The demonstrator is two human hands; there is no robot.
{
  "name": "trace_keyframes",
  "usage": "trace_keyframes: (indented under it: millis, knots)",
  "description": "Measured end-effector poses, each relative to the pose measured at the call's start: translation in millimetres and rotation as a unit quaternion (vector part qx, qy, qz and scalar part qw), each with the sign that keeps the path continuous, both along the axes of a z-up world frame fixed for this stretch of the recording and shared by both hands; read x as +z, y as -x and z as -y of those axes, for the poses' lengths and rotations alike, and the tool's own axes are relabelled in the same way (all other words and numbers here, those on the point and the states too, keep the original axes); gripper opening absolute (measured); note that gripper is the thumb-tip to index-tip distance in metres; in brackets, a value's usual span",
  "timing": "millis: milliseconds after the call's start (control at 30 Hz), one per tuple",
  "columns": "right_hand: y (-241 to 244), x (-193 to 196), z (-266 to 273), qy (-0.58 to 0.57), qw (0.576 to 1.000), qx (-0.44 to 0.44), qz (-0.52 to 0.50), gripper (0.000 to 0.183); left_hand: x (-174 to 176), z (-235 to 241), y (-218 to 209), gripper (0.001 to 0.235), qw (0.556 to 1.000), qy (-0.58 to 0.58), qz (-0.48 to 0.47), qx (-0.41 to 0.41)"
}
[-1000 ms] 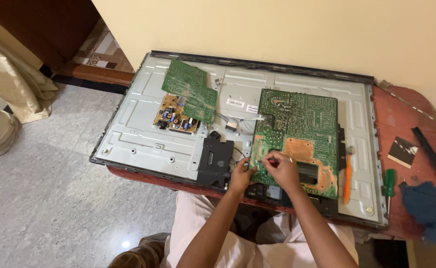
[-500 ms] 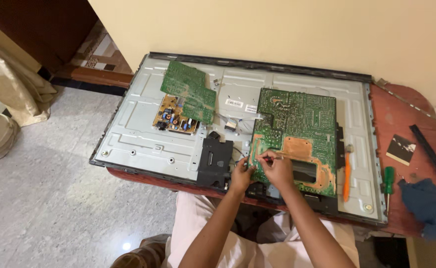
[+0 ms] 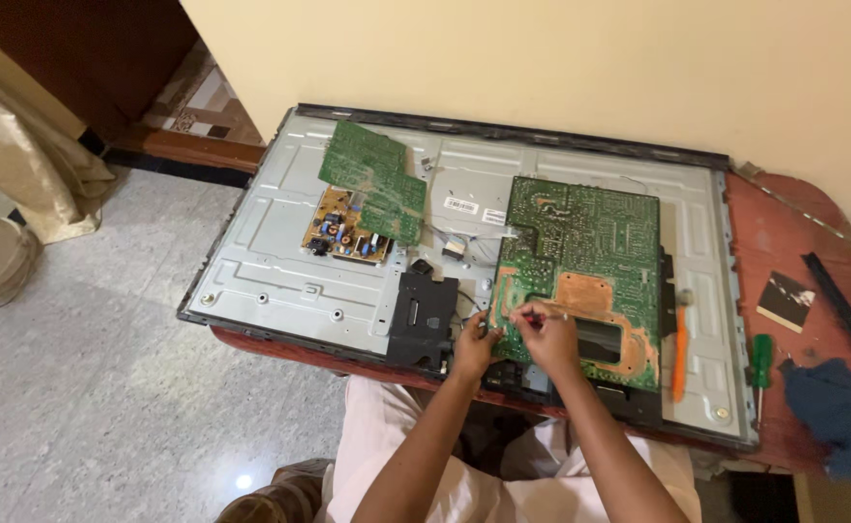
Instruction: The person cleans a green circuit board using a small brush and a cloth. They scrub the board surface and wipe away residue, repeating the process across different areas of the board.
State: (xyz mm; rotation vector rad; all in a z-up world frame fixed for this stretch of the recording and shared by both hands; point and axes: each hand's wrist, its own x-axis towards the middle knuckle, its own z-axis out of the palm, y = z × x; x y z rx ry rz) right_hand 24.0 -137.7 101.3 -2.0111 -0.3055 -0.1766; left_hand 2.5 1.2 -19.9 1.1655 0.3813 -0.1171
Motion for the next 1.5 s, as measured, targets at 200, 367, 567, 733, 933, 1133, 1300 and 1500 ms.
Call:
trace_keyframes:
  millis: [200,367,567,733,933,1133,1300,1500]
  knots:
    - [13.5,1.4,-4.8,0.102,0.994,-0.037,0.026,0.013,-14.9,3.8,0.1,0.042,1.000,0.025,-0.005,0.010]
    - [16.8,5.9,-9.9,0.088,0.995,-0.044,0.011,0.012,-14.5,2.7,-4.3,0.041,1.000,0.007,0.000,0.000]
    - [12.9,-20.5,0.8,-0.005,1.000,-0.014,0.007,0.009,-11.7,2.9,1.5,0.042,1.000,0.028,-0.014,0.005]
    - [-4.4,-11.2,-2.9,0.002,0.999,-0.031,-0.043,0.010,-0.3,-0.8,-3.5,0.044,0.999,0.026,-0.031,0.002]
    - [13.6,2.4,-7.9,0.011,0.999,-0.016,0.034,0.011,-15.8,4.5,-2.2,0.041,0.999,0.029,-0.008,0.011]
    - [11.4,5.1,-13.6,0.046,0.996,-0.072,-0.029,0.015,-23.4,-1.1,-9.0,0.040,1.000,0.021,-0.022,0.006]
    - [15.8,-5.5,-1.7,0.027,0.997,-0.030,0.062,0.011,-33.0,6.4,-6.5,0.041,0.999,0.041,-0.016,0.017]
    - [16.3,3.2,-8.4,0.072,0.996,-0.044,0.031,0.013,-27.5,3.6,-6.5,0.037,1.000,0.013,-0.015,0.016]
